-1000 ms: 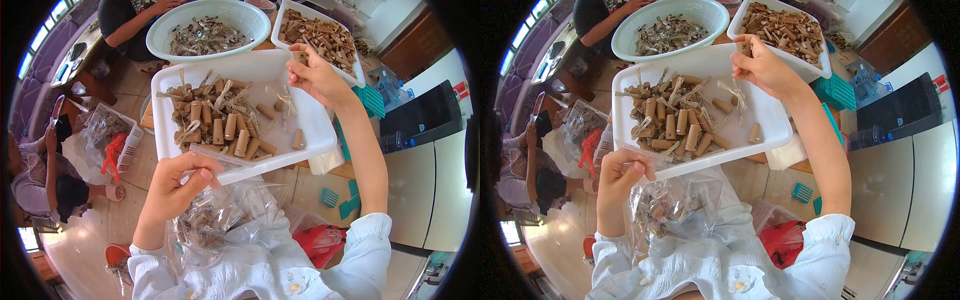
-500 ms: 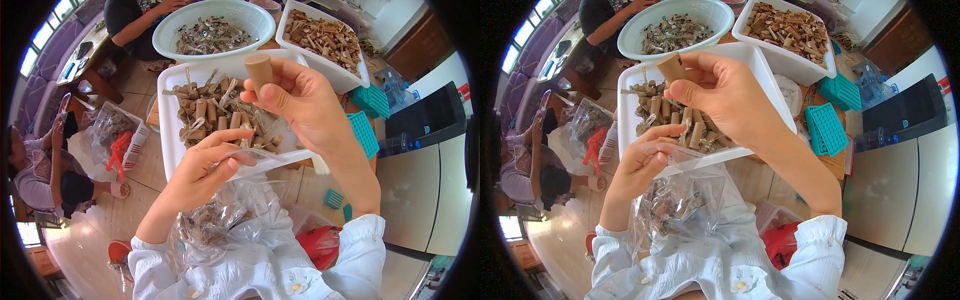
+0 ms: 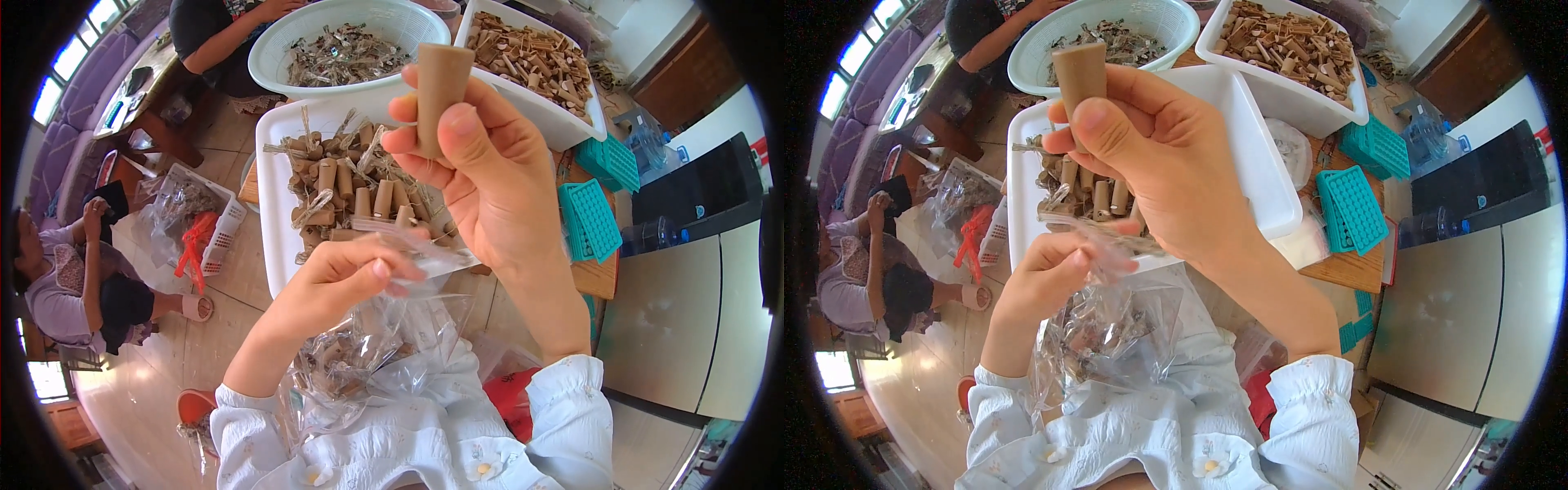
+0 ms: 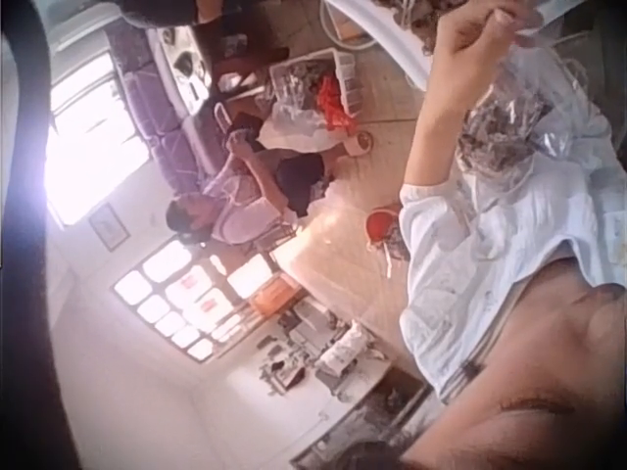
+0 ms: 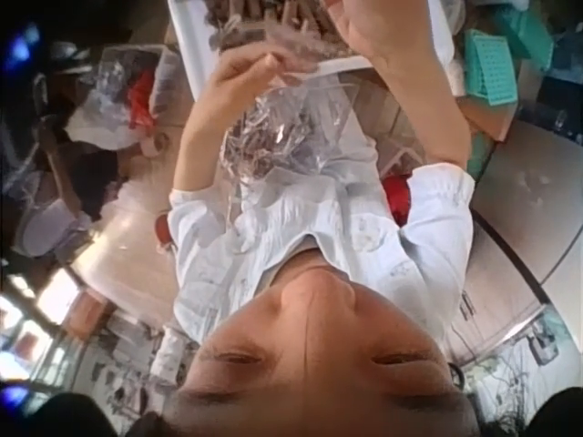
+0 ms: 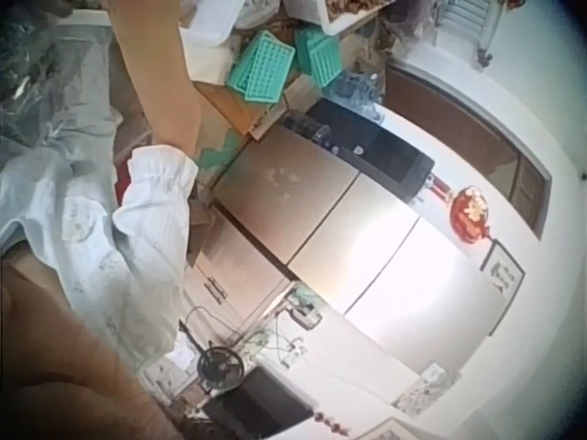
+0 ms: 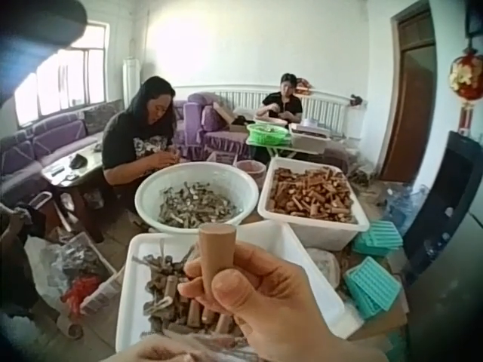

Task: The person assembles small cylindrical components by hand, inserting fiber bundles into plastic tubes, then packaging the assembled components into plastic bags.

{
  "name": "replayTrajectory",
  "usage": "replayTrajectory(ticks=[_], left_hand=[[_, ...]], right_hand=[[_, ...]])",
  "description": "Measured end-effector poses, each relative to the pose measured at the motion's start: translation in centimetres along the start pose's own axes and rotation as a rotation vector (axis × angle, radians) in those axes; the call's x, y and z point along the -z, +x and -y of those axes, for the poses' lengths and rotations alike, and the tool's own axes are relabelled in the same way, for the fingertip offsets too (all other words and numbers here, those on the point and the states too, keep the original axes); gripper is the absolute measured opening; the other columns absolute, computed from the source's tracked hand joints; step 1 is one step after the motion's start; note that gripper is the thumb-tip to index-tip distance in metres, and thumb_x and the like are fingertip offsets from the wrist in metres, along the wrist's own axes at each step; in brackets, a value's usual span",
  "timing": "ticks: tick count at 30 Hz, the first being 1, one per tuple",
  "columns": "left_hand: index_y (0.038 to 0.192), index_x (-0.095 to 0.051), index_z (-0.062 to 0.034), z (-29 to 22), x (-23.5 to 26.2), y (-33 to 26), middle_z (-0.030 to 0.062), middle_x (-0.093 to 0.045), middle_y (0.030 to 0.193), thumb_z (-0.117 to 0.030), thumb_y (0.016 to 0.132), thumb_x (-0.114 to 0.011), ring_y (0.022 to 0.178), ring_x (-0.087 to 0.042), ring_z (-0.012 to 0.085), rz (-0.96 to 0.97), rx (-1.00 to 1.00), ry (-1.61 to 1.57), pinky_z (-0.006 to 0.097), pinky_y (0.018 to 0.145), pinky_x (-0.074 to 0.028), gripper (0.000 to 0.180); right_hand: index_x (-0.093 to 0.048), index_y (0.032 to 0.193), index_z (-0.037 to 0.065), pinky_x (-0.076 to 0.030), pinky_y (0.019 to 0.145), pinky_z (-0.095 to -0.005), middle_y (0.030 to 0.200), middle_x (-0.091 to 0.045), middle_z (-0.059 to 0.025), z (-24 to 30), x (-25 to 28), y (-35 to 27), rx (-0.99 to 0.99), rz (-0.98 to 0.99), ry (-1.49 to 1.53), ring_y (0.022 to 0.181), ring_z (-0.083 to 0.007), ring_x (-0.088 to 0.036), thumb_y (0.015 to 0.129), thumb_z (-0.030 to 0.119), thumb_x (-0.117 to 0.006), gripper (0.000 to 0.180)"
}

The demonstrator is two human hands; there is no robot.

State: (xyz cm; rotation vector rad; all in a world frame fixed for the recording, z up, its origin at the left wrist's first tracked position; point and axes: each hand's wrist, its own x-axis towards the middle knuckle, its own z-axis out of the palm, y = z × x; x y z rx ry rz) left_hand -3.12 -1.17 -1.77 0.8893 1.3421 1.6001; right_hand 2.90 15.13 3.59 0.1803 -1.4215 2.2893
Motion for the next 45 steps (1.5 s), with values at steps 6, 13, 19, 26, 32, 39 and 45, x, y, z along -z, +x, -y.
replayTrajectory(ticks=[6, 13, 19, 26, 32, 39, 45], left_hand=[[0.090, -0.063, 0.0023, -0.4, -0.2, -0.5, 0.0141, -0.054, 0.112, -0.029, 0.085, -0.055, 0.106, -0.048, 0.0202, 0.228, -0.023, -0.557, 0.034, 0.085, -0.039, 0.033], [0.090, -0.063, 0.0025, -0.2, 0.7, -0.6, 0.0148, -0.055, 0.107, -0.031, 0.084, -0.056, 0.084, -0.054, 0.0143, 0.143, 0.030, -0.380, 0.027, 0.073, -0.044, 0.035], [0.085, -0.065, 0.0028, -0.7, -0.1, -0.6, 0.0141, -0.056, 0.104, -0.026, 0.082, -0.060, 0.082, -0.056, 0.0156, 0.106, 0.001, -0.261, 0.025, 0.069, -0.046, 0.029], [0.085, -0.060, 0.0016, -0.3, -0.6, -0.6, 0.0129, -0.057, 0.093, -0.010, 0.078, -0.065, 0.081, -0.057, 0.0150, 0.028, -0.109, -0.446, 0.025, 0.068, -0.049, 0.014], [0.089, -0.055, 0.0002, 0.1, -1.1, -0.1, 0.0075, -0.057, 0.090, -0.007, 0.076, -0.067, 0.076, -0.058, 0.0121, -0.038, -0.066, -0.443, 0.024, 0.069, -0.048, 0.019], [0.080, -0.052, -0.0012, 0.3, -0.7, -0.3, 0.0081, -0.059, 0.087, 0.005, 0.071, -0.065, 0.076, -0.059, 0.0127, -0.219, -0.203, -0.446, 0.025, 0.070, -0.049, 0.017], [0.072, -0.050, 0.0001, 0.6, 0.7, -0.5, 0.0074, -0.056, 0.077, 0.013, 0.069, -0.060, 0.065, -0.056, 0.0132, -0.695, -0.639, 0.201, 0.022, 0.066, -0.047, 0.016]], right_hand=[[-0.041, 0.122, -0.003, -0.052, 0.079, -0.0299, 0.103, -0.058, -0.0126, 0.8, -0.6, -0.4, 0.022, 0.042, 0.037, 0.087, -0.0184, -0.062, 0.085, 0.026, -0.055, 0.049], [-0.037, 0.123, -0.005, -0.052, 0.078, -0.0302, 0.104, -0.058, -0.0132, 1.3, -0.8, -0.9, -0.031, 0.069, 0.082, 0.088, -0.0188, -0.062, 0.085, 0.029, -0.055, 0.054], [-0.037, 0.123, -0.005, -0.052, 0.079, -0.0306, 0.105, -0.057, -0.0136, 1.3, -0.6, -1.0, -0.017, 0.085, 0.086, 0.087, -0.0192, -0.062, 0.085, 0.028, -0.055, 0.053], [-0.040, 0.121, -0.003, -0.051, 0.081, -0.0300, 0.104, -0.057, -0.0121, -0.2, 0.1, -1.1, -0.025, 0.022, 0.084, 0.091, -0.0193, -0.060, 0.084, 0.025, -0.056, 0.049], [-0.042, 0.120, -0.003, -0.050, 0.083, -0.0301, 0.104, -0.057, -0.0117, -0.8, -0.1, -0.9, -0.042, 0.035, 0.128, 0.093, -0.0198, -0.060, 0.083, 0.023, -0.058, 0.048], [-0.047, 0.115, -0.001, -0.046, 0.081, -0.0275, 0.100, -0.059, -0.0102, -1.3, 0.6, -1.1, 0.071, -0.119, -0.115, 0.090, -0.0193, -0.059, 0.077, 0.018, -0.067, 0.047], [-0.048, 0.101, 0.001, -0.046, 0.080, -0.0285, 0.092, -0.060, -0.0095, 0.7, 1.9, -4.6, -0.251, 0.163, -0.076, 0.088, -0.0155, -0.059, 0.072, 0.006, -0.070, 0.038]])
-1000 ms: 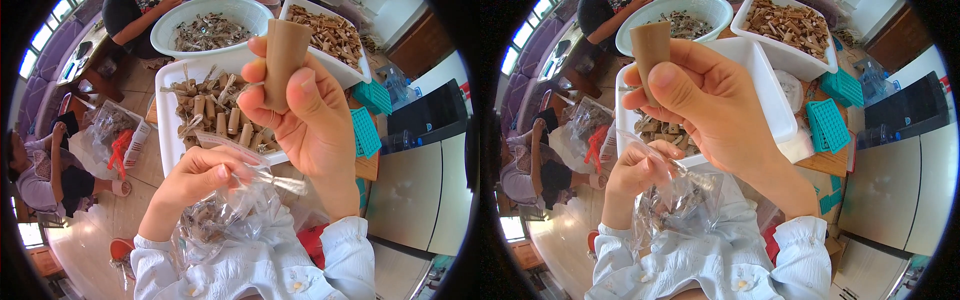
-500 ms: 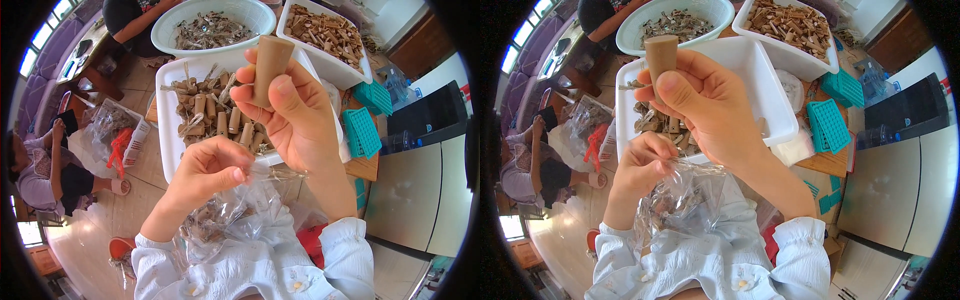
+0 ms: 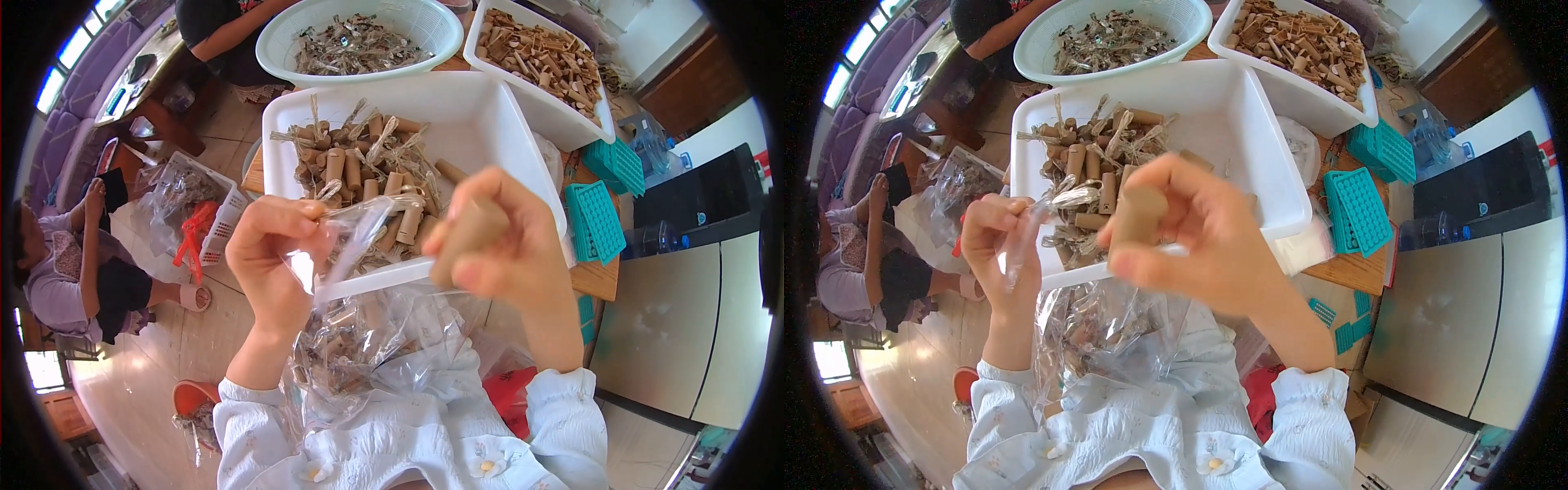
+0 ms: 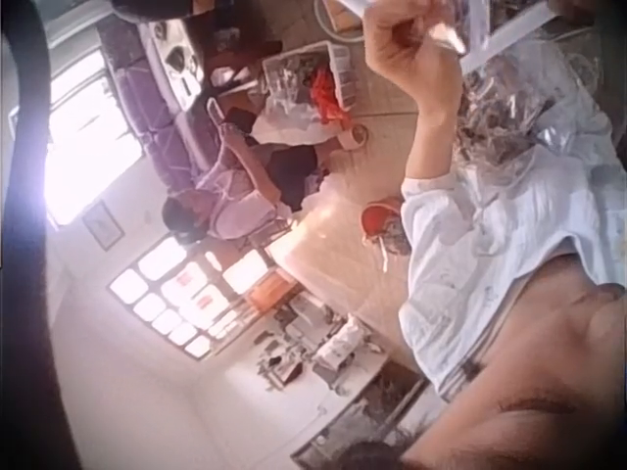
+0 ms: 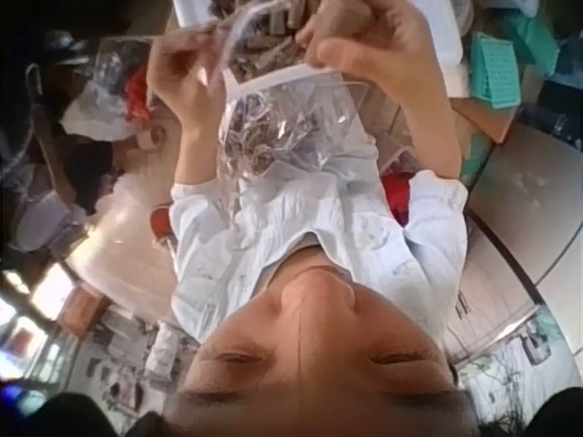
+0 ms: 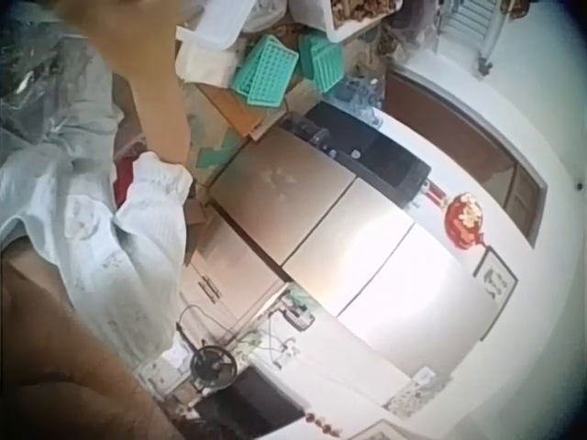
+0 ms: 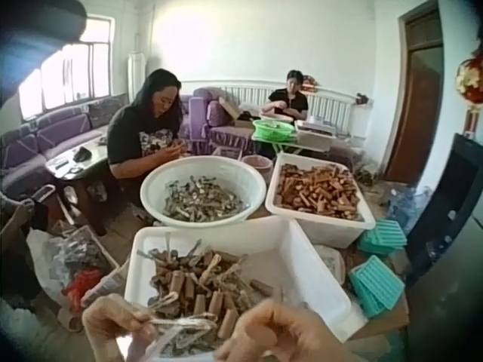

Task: The person assembles small cylindrical components by hand, inserting fiber bundles into plastic tubes, then packaging the assembled components into plastic bags.

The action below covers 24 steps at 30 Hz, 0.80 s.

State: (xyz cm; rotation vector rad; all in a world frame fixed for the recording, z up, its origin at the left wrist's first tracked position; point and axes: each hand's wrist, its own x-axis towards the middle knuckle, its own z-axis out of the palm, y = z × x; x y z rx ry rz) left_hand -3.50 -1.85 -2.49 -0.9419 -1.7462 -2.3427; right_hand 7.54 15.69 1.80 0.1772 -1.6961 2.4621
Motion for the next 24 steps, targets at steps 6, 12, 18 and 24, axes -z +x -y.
replayTrajectory(ticks=[6, 12, 18, 24], left_hand=[[0.066, -0.053, -0.0006, -0.5, 0.6, -0.8, 0.0089, -0.057, 0.072, 0.012, 0.065, -0.064, 0.066, -0.059, 0.0201, 0.302, -0.202, -0.071, 0.027, 0.056, -0.050, 0.016], [0.068, -0.056, -0.0012, -1.0, 1.3, -0.9, 0.0092, -0.056, 0.080, 0.016, 0.060, -0.065, 0.067, -0.059, 0.0243, 0.244, -0.273, -0.128, 0.031, 0.057, -0.052, 0.020], [0.070, -0.056, -0.0005, -1.5, 1.2, -1.4, 0.0095, -0.057, 0.079, 0.017, 0.061, -0.063, 0.068, -0.061, 0.0251, 0.176, -0.327, 0.102, 0.030, 0.057, -0.051, 0.021], [0.070, -0.059, -0.0007, -1.6, 1.2, -1.5, 0.0091, -0.058, 0.075, 0.015, 0.061, -0.065, 0.066, -0.061, 0.0236, 0.214, -0.383, 0.257, 0.029, 0.056, -0.051, 0.019]], right_hand=[[-0.047, 0.097, 0.003, -0.051, 0.072, -0.0296, 0.080, -0.063, -0.0116, 0.6, -2.3, 2.0, 0.355, -0.311, -0.243, 0.080, -0.0189, -0.062, 0.065, 0.018, -0.077, 0.046], [-0.051, 0.091, 0.000, -0.046, 0.072, -0.0248, 0.086, -0.061, -0.0077, 0.7, -0.5, 0.6, -0.079, 0.019, -0.665, 0.080, -0.0125, -0.060, 0.069, 0.019, -0.074, 0.037], [-0.054, 0.094, 0.003, -0.049, 0.064, -0.0260, 0.080, -0.060, -0.0066, 2.2, -1.3, -0.7, -0.160, 0.126, -0.497, 0.069, -0.0142, -0.059, 0.069, 0.021, -0.074, 0.037], [-0.053, 0.108, 0.000, -0.046, 0.065, -0.0229, 0.083, -0.058, -0.0058, 1.4, -2.7, -0.4, 0.139, -0.198, -0.540, 0.073, -0.0117, -0.057, 0.071, 0.035, -0.070, 0.054]])
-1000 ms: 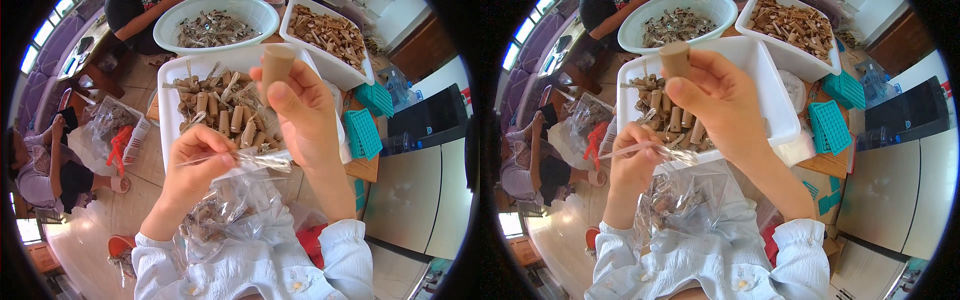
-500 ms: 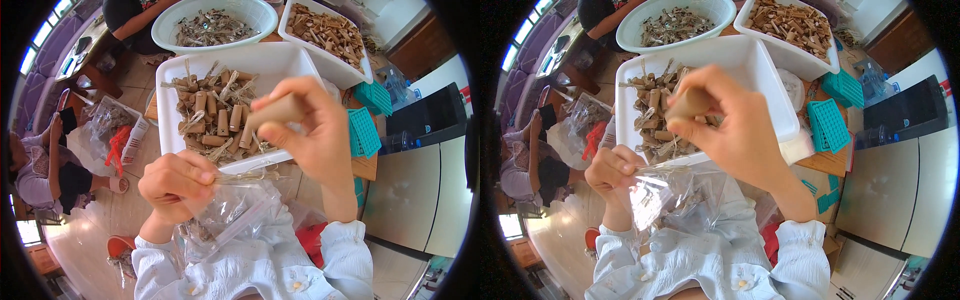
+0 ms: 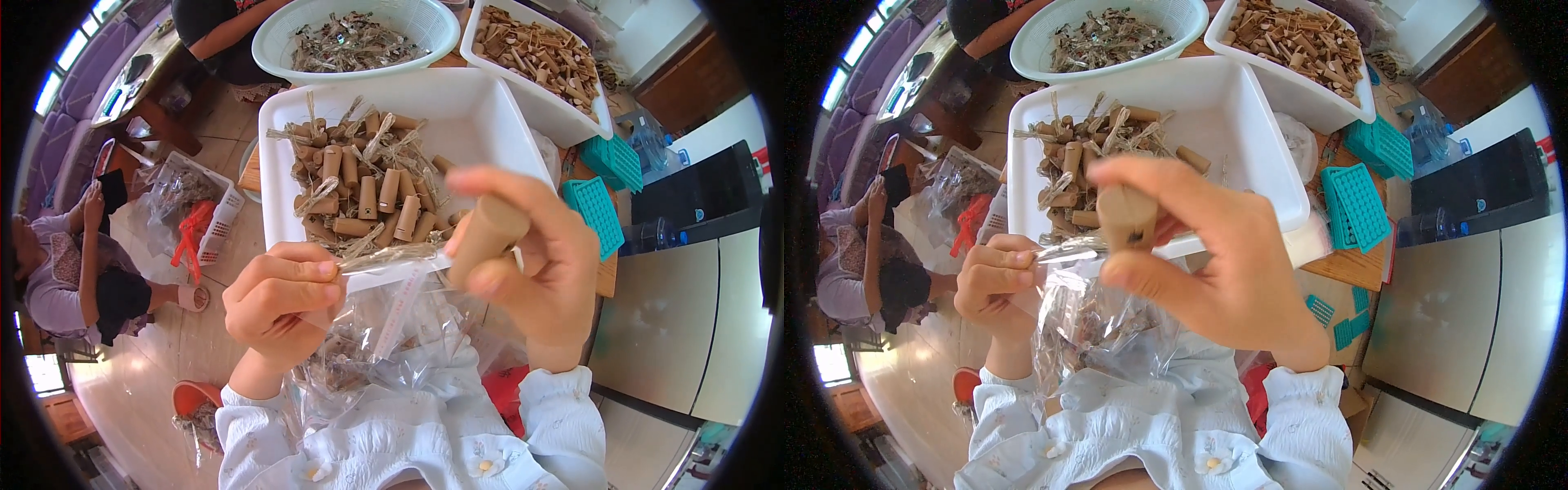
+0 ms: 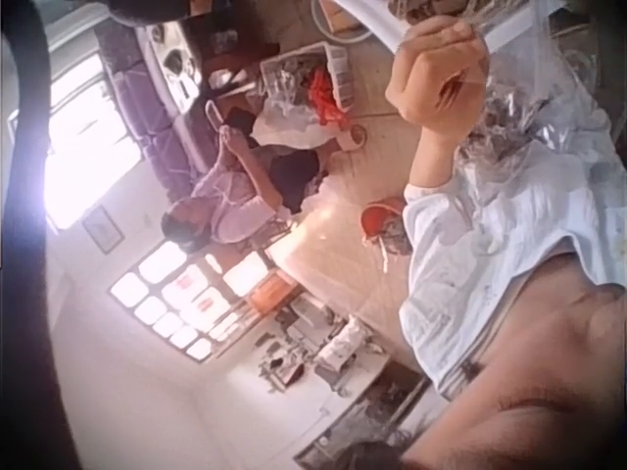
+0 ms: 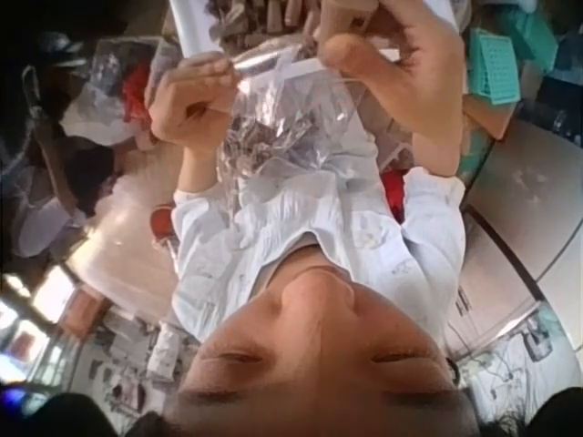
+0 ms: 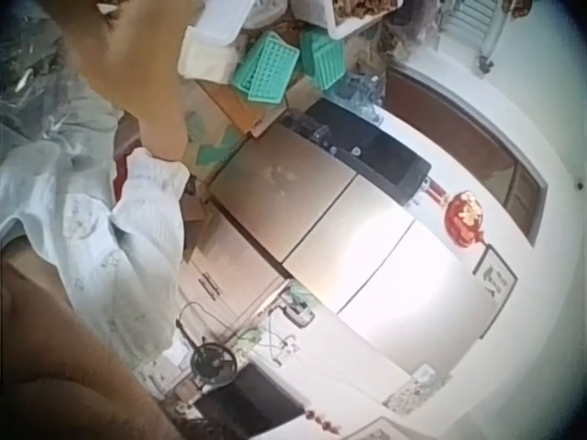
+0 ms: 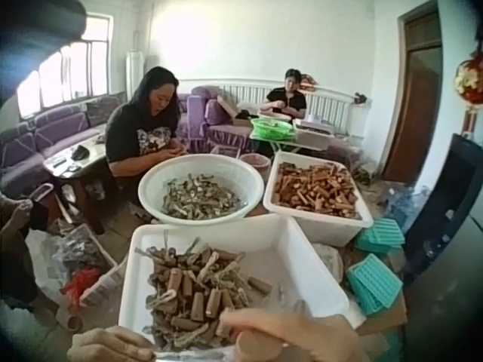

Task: The person assembles small cylindrical components by hand, inserting fiber bundles into plastic tubes, then packaging the assembled components into plastic bags.

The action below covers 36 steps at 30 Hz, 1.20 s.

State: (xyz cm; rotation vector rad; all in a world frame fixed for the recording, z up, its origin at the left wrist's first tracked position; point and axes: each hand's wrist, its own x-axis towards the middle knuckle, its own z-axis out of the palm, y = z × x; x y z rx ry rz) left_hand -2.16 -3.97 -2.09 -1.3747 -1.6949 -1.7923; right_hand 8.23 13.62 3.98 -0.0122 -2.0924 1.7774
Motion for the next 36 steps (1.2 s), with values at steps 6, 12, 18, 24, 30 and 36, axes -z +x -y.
replayTrajectory(ticks=[6, 12, 18, 24, 30, 36], left_hand=[[0.069, -0.060, -0.0004, -0.8, -0.5, 0.2, 0.0084, -0.059, 0.074, 0.012, 0.060, -0.068, 0.066, -0.062, 0.0225, 0.143, 0.018, -0.074, 0.026, 0.056, -0.051, 0.017], [0.069, -0.061, -0.0011, -0.9, -0.9, 0.4, 0.0089, -0.059, 0.073, 0.010, 0.060, -0.069, 0.067, -0.062, 0.0221, 0.142, 0.026, -0.084, 0.027, 0.056, -0.051, 0.017], [0.069, -0.062, -0.0011, -0.6, -0.4, -0.1, 0.0086, -0.058, 0.071, 0.012, 0.059, -0.068, 0.064, -0.062, 0.0214, 0.102, 0.101, -0.127, 0.028, 0.056, -0.051, 0.018], [0.066, -0.060, 0.0006, -0.8, -0.6, -0.3, 0.0102, -0.058, 0.071, 0.013, 0.059, -0.068, 0.064, -0.061, 0.0232, 0.116, 0.294, -0.656, 0.031, 0.056, -0.052, 0.016], [0.065, -0.062, -0.0012, -1.0, -1.5, -0.1, 0.0095, -0.061, 0.070, 0.008, 0.061, -0.070, 0.067, -0.062, 0.0176, 0.348, 0.524, -0.623, 0.026, 0.062, -0.051, 0.013], [0.066, -0.061, -0.0004, -1.1, -1.2, 0.2, 0.0114, -0.060, 0.074, 0.010, 0.063, -0.067, 0.068, -0.062, 0.0229, 0.193, 0.413, -0.777, 0.030, 0.061, -0.052, 0.013]], right_hand=[[-0.049, 0.113, -0.003, -0.044, 0.063, -0.0215, 0.075, -0.057, -0.0043, -1.0, -0.9, 0.5, 0.061, -0.136, -0.001, 0.068, -0.0087, -0.054, 0.076, 0.041, -0.064, 0.059], [-0.048, 0.100, 0.005, -0.048, 0.062, -0.0218, 0.081, -0.059, -0.0080, -1.9, -0.8, 0.0, -0.082, 0.099, -0.093, 0.072, -0.0109, -0.059, 0.078, 0.029, -0.066, 0.037], [-0.048, 0.102, 0.005, -0.045, 0.055, -0.0191, 0.077, -0.058, -0.0057, -1.7, -0.6, 0.0, -0.254, 0.068, 0.056, 0.066, -0.0080, -0.056, 0.078, 0.030, -0.066, 0.039], [-0.046, 0.106, 0.004, -0.042, 0.056, -0.0174, 0.074, -0.056, -0.0036, -3.4, -0.7, 0.8, -0.203, 0.041, 0.001, 0.064, -0.0061, -0.054, 0.079, 0.026, -0.065, 0.039], [-0.049, 0.103, 0.006, -0.038, 0.047, -0.0181, 0.070, -0.059, -0.0034, -3.6, -1.4, 2.6, 0.052, -0.098, 0.176, 0.056, -0.0038, -0.051, 0.075, 0.018, -0.068, 0.035], [-0.048, 0.103, 0.004, -0.044, 0.047, -0.0215, 0.078, -0.060, -0.0081, -2.9, -1.7, 3.5, -0.028, -0.029, 0.159, 0.056, -0.0079, -0.056, 0.074, 0.015, -0.069, 0.037]])
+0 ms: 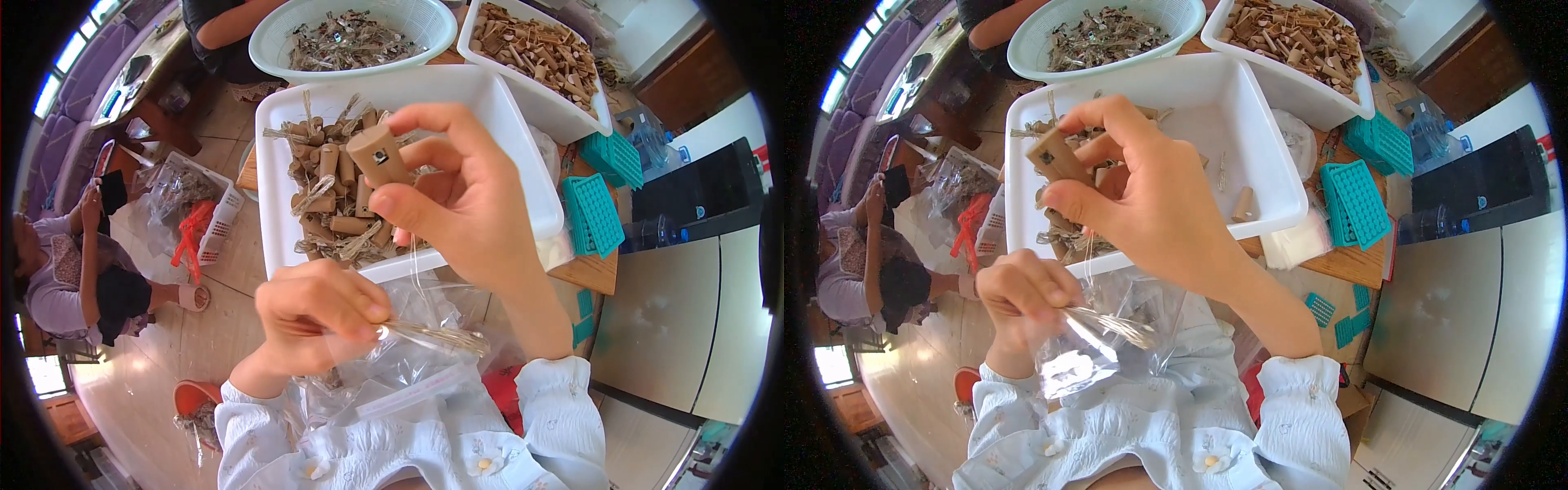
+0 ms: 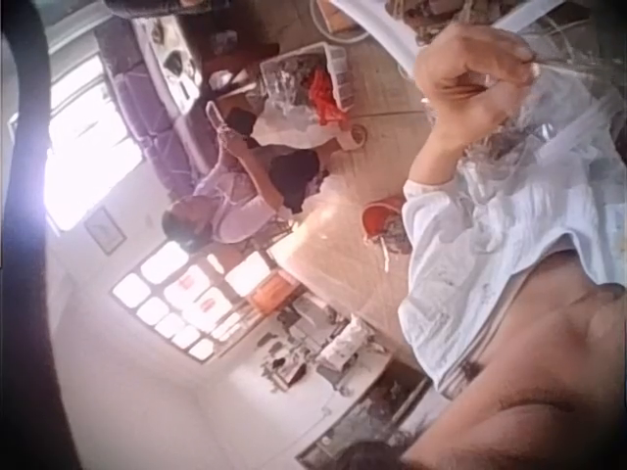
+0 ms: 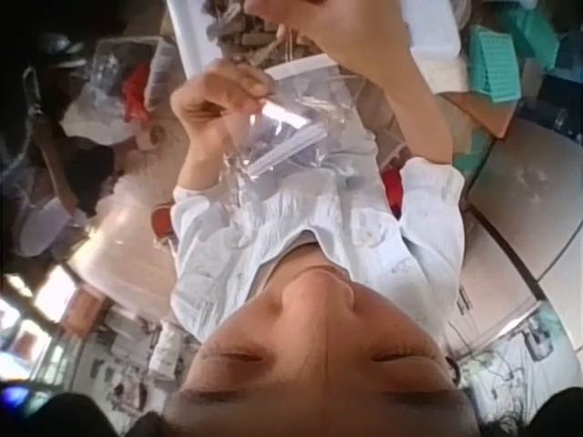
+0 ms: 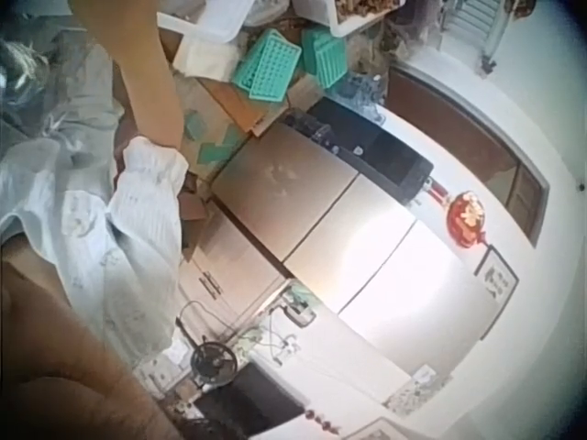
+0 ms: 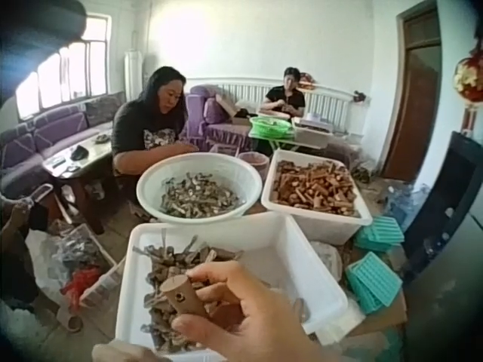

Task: The person assembles small cylindrical components by hand, inserting fiber bundles into plastic tubes, then packaging the assembled components into plastic bags.

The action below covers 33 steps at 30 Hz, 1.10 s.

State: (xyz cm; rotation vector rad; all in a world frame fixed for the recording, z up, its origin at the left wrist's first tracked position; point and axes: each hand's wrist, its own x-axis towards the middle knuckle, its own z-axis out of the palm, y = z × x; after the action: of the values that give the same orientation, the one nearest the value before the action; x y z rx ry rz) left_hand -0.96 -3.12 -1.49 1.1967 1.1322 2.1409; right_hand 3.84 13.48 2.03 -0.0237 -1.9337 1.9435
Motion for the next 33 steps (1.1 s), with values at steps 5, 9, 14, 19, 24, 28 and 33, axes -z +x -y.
replayTrajectory(ticks=[5, 9, 14, 19, 24, 28, 33], left_hand=[[0.070, -0.055, -0.0015, 0.2, 0.6, -0.4, 0.0096, -0.056, 0.082, 0.006, 0.068, -0.067, 0.072, -0.060, 0.0249, -0.228, -0.229, -0.086, 0.030, 0.058, -0.052, 0.014], [0.077, -0.041, -0.0093, -0.4, 0.6, 0.5, 0.0032, -0.047, 0.073, -0.001, 0.076, -0.063, 0.076, -0.051, 0.0161, -0.410, -0.202, 0.034, 0.024, 0.067, -0.043, 0.023], [0.073, -0.049, -0.0013, 0.6, 1.3, 0.2, 0.0077, -0.054, 0.073, 0.010, 0.072, -0.060, 0.067, -0.057, 0.0180, -0.473, -0.305, 0.331, 0.028, 0.060, -0.049, 0.015], [0.066, -0.055, 0.0006, 0.1, 0.3, 0.7, 0.0084, -0.056, 0.070, 0.013, 0.065, -0.064, 0.063, -0.060, 0.0204, -0.149, -0.388, 0.756, 0.028, 0.056, -0.051, 0.015], [0.069, -0.061, -0.0002, 0.4, -0.3, 0.2, 0.0088, -0.059, 0.074, 0.010, 0.056, -0.068, 0.063, -0.061, 0.0219, 0.035, -0.487, 0.741, 0.027, 0.053, -0.052, 0.017], [0.070, -0.062, 0.0001, 0.0, -0.4, 0.2, 0.0086, -0.058, 0.074, 0.009, 0.057, -0.067, 0.063, -0.061, 0.0218, 0.104, -0.497, 0.710, 0.026, 0.052, -0.052, 0.017], [0.069, -0.060, -0.0006, -0.8, 0.1, -0.2, 0.0087, -0.057, 0.079, 0.010, 0.059, -0.069, 0.065, -0.062, 0.0245, 0.018, -0.523, 0.588, 0.028, 0.053, -0.052, 0.017]], right_hand=[[-0.045, 0.102, 0.004, -0.047, 0.052, -0.0224, 0.080, -0.060, -0.0094, -1.1, 0.5, -1.6, -0.132, 0.037, -0.112, 0.060, -0.0108, -0.059, 0.074, 0.014, -0.068, 0.038], [-0.044, 0.099, 0.004, -0.048, 0.055, -0.0238, 0.081, -0.060, -0.0086, -2.4, -0.7, -4.0, 0.283, -0.159, 0.044, 0.064, -0.0119, -0.061, 0.073, 0.013, -0.070, 0.038], [-0.051, 0.083, 0.005, -0.045, 0.050, -0.0236, 0.093, -0.063, -0.0147, -0.6, -0.7, -3.9, 0.584, 0.151, -0.040, 0.058, -0.0123, -0.058, 0.070, 0.011, -0.073, 0.026], [-0.048, 0.088, 0.003, -0.028, 0.038, -0.0169, 0.084, -0.063, -0.0083, 1.1, -0.1, -3.2, 0.459, -0.020, 0.094, 0.042, -0.0031, -0.035, 0.071, 0.014, -0.072, 0.031], [-0.036, 0.103, 0.006, -0.036, 0.051, -0.0168, 0.085, -0.063, -0.0110, 2.3, 0.1, -1.5, 0.126, -0.041, -0.139, 0.054, -0.0029, -0.044, 0.074, 0.016, -0.070, 0.045], [-0.044, 0.093, 0.008, -0.029, 0.048, -0.0154, 0.071, -0.058, 0.0011, 2.2, -0.3, -0.7, -0.090, 0.091, -0.190, 0.055, 0.0008, -0.038, 0.069, 0.011, -0.073, 0.038], [-0.047, 0.087, 0.009, -0.032, 0.052, -0.0181, 0.068, -0.053, 0.0021, 1.4, 0.8, -1.1, -0.118, 0.280, -0.346, 0.059, -0.0015, -0.039, 0.073, 0.015, -0.069, 0.027]])
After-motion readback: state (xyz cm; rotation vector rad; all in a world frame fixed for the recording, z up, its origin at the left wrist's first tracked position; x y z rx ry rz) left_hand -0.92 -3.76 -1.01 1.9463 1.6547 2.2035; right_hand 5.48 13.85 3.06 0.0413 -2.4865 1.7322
